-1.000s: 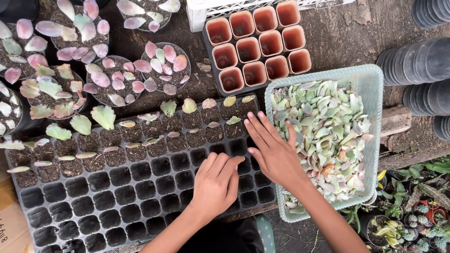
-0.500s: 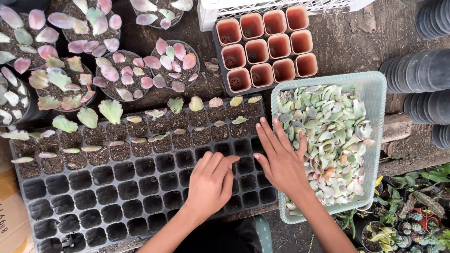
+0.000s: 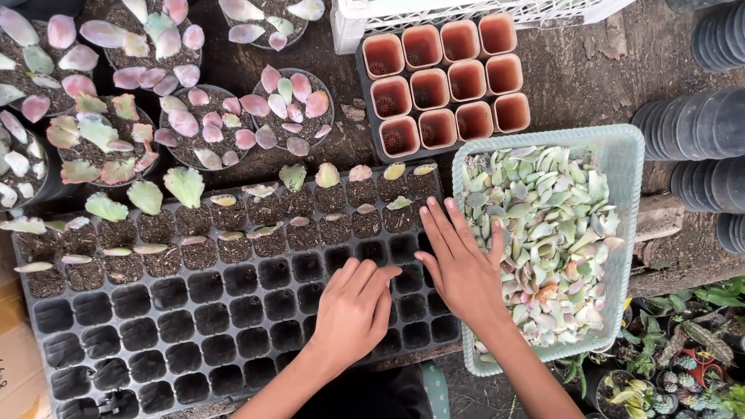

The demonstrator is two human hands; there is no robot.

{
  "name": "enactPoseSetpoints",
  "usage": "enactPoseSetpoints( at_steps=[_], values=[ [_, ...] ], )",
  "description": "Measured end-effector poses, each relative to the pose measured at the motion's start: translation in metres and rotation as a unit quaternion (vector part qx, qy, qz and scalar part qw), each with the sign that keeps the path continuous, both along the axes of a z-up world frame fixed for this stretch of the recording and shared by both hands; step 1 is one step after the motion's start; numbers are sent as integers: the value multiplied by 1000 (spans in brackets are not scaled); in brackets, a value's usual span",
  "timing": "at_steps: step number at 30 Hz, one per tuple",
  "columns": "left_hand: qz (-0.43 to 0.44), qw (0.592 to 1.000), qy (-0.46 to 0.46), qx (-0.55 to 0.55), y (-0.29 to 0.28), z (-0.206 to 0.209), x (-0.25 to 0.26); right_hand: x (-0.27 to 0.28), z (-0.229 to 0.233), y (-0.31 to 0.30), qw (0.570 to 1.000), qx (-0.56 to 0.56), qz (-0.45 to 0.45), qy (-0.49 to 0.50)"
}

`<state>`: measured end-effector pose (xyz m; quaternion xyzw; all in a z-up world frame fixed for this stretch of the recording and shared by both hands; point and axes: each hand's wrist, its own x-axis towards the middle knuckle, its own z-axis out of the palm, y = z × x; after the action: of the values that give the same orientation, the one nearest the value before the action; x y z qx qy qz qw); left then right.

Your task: The person places succulent leaves into a multi-cell seedling tray filled with soil. They occasionally reach into a cardboard box to scoop more soil and add it to the tray cells. The person continues to arrange the leaves in the tray throughout the video.

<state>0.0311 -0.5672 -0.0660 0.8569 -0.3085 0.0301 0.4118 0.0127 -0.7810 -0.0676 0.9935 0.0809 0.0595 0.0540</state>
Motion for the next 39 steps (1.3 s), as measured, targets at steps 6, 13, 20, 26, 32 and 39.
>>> enactPoseSetpoints(
  at_steps=[6, 13, 20, 26, 32, 39],
  values=[
    [0, 1000, 6, 18, 2, -8, -5, -3, -1, -1, 999, 19, -10, 24],
    [2, 1000, 4, 30, 8, -11, -8, -10, 0, 5, 999, -7, -3, 41],
    [11, 999, 16, 33, 12, -13, -10, -8, 0, 10, 998, 47, -43, 29],
    [19, 999, 22, 31, 16, -15, -12, -8, -4, 13, 999, 1, -51, -5],
    [20, 999, 29, 26, 20, -15, -12, -4, -7, 14, 999, 25, -46, 0],
    [20, 999, 33, 14, 21, -13, -12, -6, -6, 13, 997, 17, -81, 1]
  ],
)
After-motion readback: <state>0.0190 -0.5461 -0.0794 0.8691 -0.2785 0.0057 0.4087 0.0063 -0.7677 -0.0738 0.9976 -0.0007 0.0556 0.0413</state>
